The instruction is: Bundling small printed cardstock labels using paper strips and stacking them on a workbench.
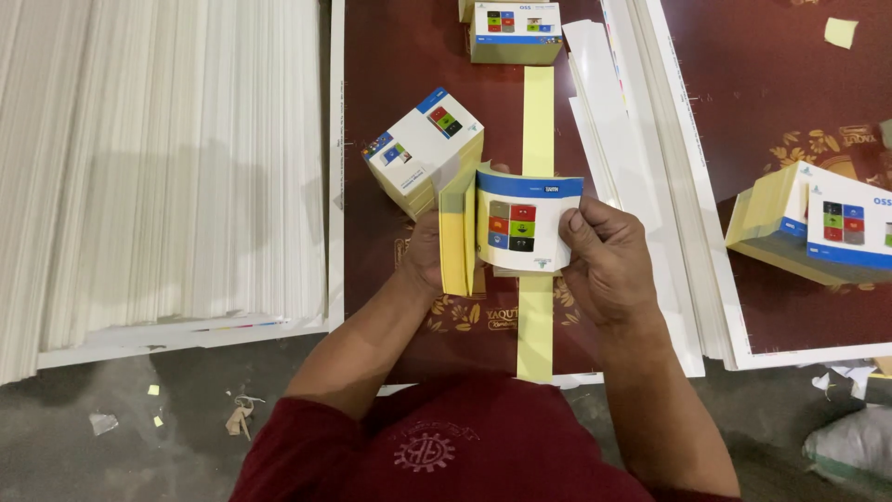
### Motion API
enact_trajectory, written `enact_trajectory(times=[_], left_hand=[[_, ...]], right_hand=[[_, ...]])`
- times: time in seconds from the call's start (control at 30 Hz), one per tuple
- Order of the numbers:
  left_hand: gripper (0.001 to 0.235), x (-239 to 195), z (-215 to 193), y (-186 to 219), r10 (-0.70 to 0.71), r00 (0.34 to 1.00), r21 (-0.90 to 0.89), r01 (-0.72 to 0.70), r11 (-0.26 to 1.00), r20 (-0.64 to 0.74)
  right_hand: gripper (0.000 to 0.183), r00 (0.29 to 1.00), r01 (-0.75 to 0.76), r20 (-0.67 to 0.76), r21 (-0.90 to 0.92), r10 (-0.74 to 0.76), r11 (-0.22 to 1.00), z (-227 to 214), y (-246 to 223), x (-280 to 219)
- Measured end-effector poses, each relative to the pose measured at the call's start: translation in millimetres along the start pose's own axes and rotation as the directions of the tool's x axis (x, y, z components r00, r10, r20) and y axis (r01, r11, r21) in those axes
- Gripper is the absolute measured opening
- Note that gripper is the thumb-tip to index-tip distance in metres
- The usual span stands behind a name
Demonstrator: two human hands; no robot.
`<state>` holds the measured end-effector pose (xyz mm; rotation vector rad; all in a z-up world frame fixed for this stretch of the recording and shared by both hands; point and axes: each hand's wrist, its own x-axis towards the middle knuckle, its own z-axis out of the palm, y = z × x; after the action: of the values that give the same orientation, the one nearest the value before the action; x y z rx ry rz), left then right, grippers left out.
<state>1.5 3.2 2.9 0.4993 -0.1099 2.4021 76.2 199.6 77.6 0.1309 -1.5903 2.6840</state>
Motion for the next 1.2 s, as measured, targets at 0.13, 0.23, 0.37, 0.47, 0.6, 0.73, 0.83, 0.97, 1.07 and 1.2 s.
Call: enact_trajectory(times=[0.13,0.23,0.37,0.47,0.6,0.73,0.83,0.97,1.07,1.2], left_hand=[[0.054,-1.7,-5.0,0.7,0.023,0.997,0.053,-0.019,0.998,-0.077],[0.052,-0.7,-4.8,0.6,0.021,0.998,0.028,-0.02,0.999,-0.053],[0.05,1.9,4.1,-0.8,-0.002,0.997,0.002,0.002,1.0,0.072],[0.05,-0.6,-5.0,1.7,-0.03,0.998,-0.011,0.031,0.999,0.054],[0.052,0.8,-6.3,1.9,-0.025,1.0,0.079,0.026,0.997,-0.013],[0.037,10.2,8.2,9.9,0.059,0.978,0.341,0.014,0.94,-0.201],[0.044,26.4,44.9,-0.1,0.417,0.749,0.84,0.346,0.417,-0.515],[0.042,36.7,47.7,-10.7,0.482,0.806,0.924,0.2,0.325,-0.344],[0.041,38.6,41.8,-19.7,0.487,0.786,0.911,0.227,0.345,-0.38],[0.043,45.0,51.1,-27.4,0.476,0.764,0.897,0.323,0.303,-0.436]], right_hand=[[0.03,1.0,-0.004,-0.017,-0.038,0.003,0.999,7.0,-5.1,-1.5],[0.031,1.0,-0.009,-0.018,-0.048,0.008,0.999,5.0,-4.2,-1.7],[0.03,1.0,-0.004,0.008,-0.023,0.004,1.0,4.9,-4.4,-1.4],[0.029,1.0,-0.011,0.002,-0.031,0.011,0.999,7.9,-6.2,-1.4],[0.027,1.0,-0.002,-0.007,-0.037,0.002,0.999,-1.4,-0.5,-0.7],[0.029,0.995,0.047,-0.079,-0.113,-0.056,0.992,-3.3,-20.0,5.6],[0.037,0.983,0.071,-0.137,-0.32,-0.12,0.945,0.8,-42.4,4.1],[0.066,0.988,0.112,-0.006,-0.662,-0.155,0.741,0.2,-59.0,5.3],[0.08,0.964,0.253,0.165,-0.811,-0.208,0.528,4.2,-69.3,1.6],[0.067,0.883,0.448,0.429,-0.892,-0.19,0.067,-8.1,-75.8,1.7]])
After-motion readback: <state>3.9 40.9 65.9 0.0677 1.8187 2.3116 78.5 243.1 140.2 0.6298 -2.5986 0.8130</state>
